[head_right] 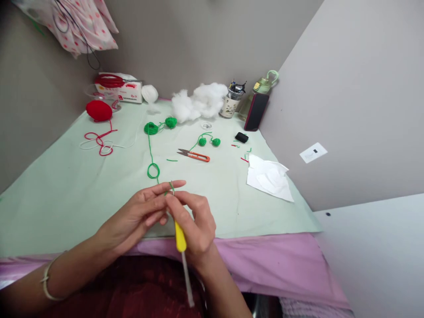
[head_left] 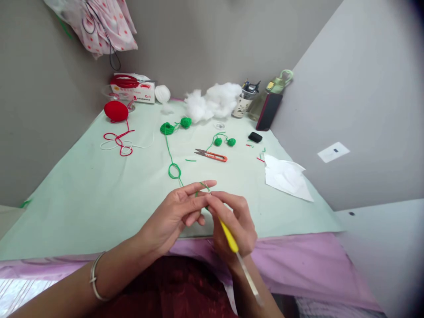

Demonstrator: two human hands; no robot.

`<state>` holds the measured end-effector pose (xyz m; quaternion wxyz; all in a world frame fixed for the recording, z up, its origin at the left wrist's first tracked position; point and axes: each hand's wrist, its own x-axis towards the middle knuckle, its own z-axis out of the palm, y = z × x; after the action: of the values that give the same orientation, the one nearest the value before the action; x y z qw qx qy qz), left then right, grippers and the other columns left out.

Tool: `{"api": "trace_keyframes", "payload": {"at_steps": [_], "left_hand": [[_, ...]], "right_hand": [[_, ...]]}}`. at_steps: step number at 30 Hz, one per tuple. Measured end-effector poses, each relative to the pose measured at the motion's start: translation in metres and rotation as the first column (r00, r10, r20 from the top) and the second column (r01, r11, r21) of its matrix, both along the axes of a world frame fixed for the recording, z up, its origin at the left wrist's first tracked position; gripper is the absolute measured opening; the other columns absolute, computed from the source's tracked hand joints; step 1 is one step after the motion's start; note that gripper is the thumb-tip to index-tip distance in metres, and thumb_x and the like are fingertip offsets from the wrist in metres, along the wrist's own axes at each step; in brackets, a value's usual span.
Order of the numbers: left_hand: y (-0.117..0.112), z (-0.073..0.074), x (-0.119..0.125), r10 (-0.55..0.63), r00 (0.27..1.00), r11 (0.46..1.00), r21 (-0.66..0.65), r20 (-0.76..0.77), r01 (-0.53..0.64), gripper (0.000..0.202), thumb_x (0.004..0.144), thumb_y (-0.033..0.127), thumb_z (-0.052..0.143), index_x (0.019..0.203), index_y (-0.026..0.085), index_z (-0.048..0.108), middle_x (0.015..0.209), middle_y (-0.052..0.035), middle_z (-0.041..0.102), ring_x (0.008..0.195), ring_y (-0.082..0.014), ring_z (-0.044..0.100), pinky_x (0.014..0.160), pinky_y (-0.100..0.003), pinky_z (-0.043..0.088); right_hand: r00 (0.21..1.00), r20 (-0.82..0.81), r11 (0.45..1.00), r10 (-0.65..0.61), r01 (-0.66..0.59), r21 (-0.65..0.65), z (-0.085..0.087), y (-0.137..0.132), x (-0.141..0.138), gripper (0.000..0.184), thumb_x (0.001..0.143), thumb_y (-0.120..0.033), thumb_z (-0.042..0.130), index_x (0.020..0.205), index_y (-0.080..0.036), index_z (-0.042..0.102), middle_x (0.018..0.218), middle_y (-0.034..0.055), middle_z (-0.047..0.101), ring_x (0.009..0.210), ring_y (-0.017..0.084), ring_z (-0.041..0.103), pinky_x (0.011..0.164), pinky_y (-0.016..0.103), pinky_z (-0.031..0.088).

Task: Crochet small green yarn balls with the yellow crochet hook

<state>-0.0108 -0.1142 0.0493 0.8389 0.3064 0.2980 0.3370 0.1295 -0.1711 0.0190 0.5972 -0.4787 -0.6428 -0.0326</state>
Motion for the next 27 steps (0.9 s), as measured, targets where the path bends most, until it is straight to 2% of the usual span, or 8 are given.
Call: {"api": "trace_keyframes", "payload": {"at_steps": [3,6,10,13,18,20,24,27], "left_hand": [[0.0051,-0.0001,-0.0027,0.0,0.999,0.998,-0.064,0.042,0.003,0.028,0.083,0.023,0.085,0.11,0.016,0.083,0.055,0.0108,0.038,0.047,-0.0009,0.026,0.058,-0.015,0.047],[0.0048,0.0011,-0.0026,0.035,0.999,0.999,-0.006,0.025,-0.035,0.027,0.082,0.021,0.085,0.109,0.02,0.083,0.068,0.0066,0.053,0.053,-0.0012,0.04,0.066,-0.017,0.051],[0.0003,0.0025,-0.001,0.063,0.997,0.994,0.091,-0.039,-0.059,0.03,0.082,0.023,0.086,0.111,0.025,0.082,0.083,0.0027,0.066,0.068,-0.0074,0.061,0.074,-0.023,0.054],[0.0004,0.0029,-0.0018,0.062,0.997,0.994,0.095,-0.045,-0.058,0.028,0.085,0.024,0.083,0.113,0.024,0.081,0.084,0.0028,0.068,0.068,-0.0075,0.061,0.078,-0.025,0.054],[0.0027,0.0039,-0.003,0.035,0.998,0.995,0.098,-0.047,-0.03,0.029,0.086,0.025,0.082,0.114,0.021,0.08,0.081,0.0025,0.065,0.07,-0.0087,0.059,0.082,-0.028,0.054],[0.0029,0.0044,-0.0031,0.032,0.998,0.995,0.101,-0.046,-0.027,0.029,0.086,0.025,0.082,0.115,0.021,0.08,0.083,0.0027,0.064,0.071,-0.0087,0.058,0.083,-0.028,0.054],[0.0034,0.0049,-0.0041,0.052,0.996,0.986,0.159,-0.071,-0.04,0.018,0.088,0.026,0.08,0.105,0.021,0.082,0.085,0.0024,0.06,0.072,-0.0094,0.055,0.081,-0.028,0.052],[0.0033,0.0045,-0.0054,0.082,0.989,0.97,0.24,-0.125,-0.051,0.01,0.089,0.027,0.078,0.094,0.019,0.082,0.088,0.0,0.062,0.074,-0.0112,0.055,0.081,-0.029,0.051]], "right_hand": [[0.961,-0.273,0.996,0.031,-0.054,-0.077,0.0043,0.0006,0.0037,0.024,0.101,-0.012,0.057,0.109,-0.024,0.076,0.087,0.0035,0.073,0.078,0.017,0.069,0.069,0.033,0.058],[0.849,-0.518,0.974,0.101,-0.192,-0.124,0.009,0.004,0.0045,0.022,0.103,-0.019,0.055,0.099,-0.023,0.076,0.082,0.0021,0.07,0.067,0.014,0.064,0.063,0.031,0.055],[0.848,-0.512,0.952,0.14,-0.257,-0.164,0.0081,0.0071,0.0024,0.019,0.101,-0.021,0.06,0.1,-0.024,0.078,0.092,0.0032,0.075,0.075,0.015,0.067,0.066,0.029,0.057],[0.83,-0.543,0.95,0.129,-0.261,-0.172,0.005,0.0069,0.0027,0.019,0.102,-0.021,0.06,0.1,-0.024,0.078,0.091,0.0025,0.076,0.071,0.013,0.066,0.065,0.028,0.057],[0.71,-0.676,0.931,0.195,-0.351,-0.101,0.0029,0.008,0.0053,0.02,0.104,-0.026,0.057,0.1,-0.022,0.076,0.093,0.0049,0.078,0.07,0.014,0.07,0.064,0.029,0.059],[0.693,-0.694,0.929,0.194,-0.357,-0.096,0.0036,0.0083,0.0064,0.021,0.105,-0.028,0.054,0.099,-0.021,0.074,0.092,0.0057,0.079,0.069,0.014,0.071,0.063,0.03,0.061],[0.743,-0.646,0.931,0.172,-0.338,-0.141,0.0063,0.0052,0.0084,0.023,0.106,-0.028,0.052,0.099,-0.019,0.072,0.092,0.0068,0.079,0.07,0.016,0.072,0.064,0.032,0.061],[0.817,-0.562,0.95,0.129,-0.264,-0.167,0.0082,0.0009,0.0078,0.023,0.106,-0.025,0.051,0.101,-0.021,0.073,0.094,0.0059,0.078,0.073,0.016,0.072,0.067,0.033,0.061]]}}
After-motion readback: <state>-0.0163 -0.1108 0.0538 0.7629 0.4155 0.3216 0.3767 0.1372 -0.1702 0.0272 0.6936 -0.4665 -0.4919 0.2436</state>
